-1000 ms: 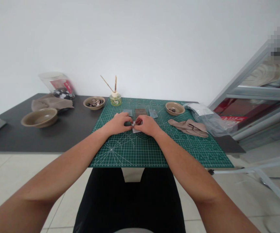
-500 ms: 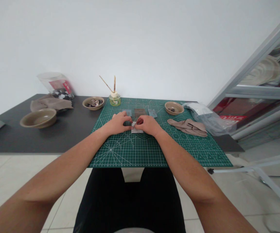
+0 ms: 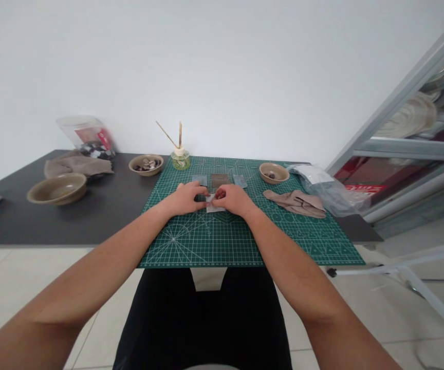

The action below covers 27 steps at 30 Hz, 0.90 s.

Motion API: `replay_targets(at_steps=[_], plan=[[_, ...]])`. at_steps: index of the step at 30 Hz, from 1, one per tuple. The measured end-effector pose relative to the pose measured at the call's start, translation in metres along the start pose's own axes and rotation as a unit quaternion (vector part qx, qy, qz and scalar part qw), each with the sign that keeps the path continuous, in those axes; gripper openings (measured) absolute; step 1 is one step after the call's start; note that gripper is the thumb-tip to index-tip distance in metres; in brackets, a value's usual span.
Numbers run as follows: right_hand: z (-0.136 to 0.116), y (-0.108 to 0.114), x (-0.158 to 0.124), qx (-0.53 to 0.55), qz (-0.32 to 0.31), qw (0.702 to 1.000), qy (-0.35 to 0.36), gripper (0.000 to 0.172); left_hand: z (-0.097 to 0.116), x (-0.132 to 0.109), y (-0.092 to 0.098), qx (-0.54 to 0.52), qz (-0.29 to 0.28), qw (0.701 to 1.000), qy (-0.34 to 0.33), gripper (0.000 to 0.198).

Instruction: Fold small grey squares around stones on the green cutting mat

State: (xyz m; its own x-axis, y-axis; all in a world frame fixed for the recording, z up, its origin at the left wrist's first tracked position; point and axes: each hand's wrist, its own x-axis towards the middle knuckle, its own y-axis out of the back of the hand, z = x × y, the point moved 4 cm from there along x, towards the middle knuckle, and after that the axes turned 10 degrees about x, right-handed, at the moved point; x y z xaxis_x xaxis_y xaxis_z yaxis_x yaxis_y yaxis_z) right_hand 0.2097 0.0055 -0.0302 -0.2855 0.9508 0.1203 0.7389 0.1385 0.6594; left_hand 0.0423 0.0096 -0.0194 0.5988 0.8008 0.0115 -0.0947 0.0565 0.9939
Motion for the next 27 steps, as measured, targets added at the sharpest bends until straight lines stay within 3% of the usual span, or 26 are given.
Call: replay_targets(at_steps=[5, 9, 13, 18, 27], plan=[[-0.0056, 0.0033, -0.0003, -0.051, 0.025, 0.998, 0.004, 0.018, -0.0012, 0.0005, -0.0007, -0.011, -0.005, 1.000, 0.008, 0.036], [-0.0081, 0.0005, -0.0005, -0.033, -0.008, 0.999, 0.037, 0.022, -0.0025, 0.0008, -0.0012, -0.021, -0.008, 1.000, 0.010, 0.036], [-0.0050, 0.0029, -0.0023, -0.026, -0.028, 0.999, 0.016, 0.019, -0.0029, 0.0005, -0.0011, -0.019, -0.008, 1.000, 0.006, 0.038], [-0.0034, 0.0079, -0.0020, -0.053, 0.000, 0.999, -0.005, 0.018, -0.0024, 0.0009, -0.0005, -0.013, -0.014, 1.000, 0.010, 0.039], [-0.0016, 0.0005, 0.0002, -0.054, 0.014, 0.993, 0.106, 0.022, -0.0029, 0.0007, -0.0002, -0.013, -0.013, 1.000, 0.014, 0.039]])
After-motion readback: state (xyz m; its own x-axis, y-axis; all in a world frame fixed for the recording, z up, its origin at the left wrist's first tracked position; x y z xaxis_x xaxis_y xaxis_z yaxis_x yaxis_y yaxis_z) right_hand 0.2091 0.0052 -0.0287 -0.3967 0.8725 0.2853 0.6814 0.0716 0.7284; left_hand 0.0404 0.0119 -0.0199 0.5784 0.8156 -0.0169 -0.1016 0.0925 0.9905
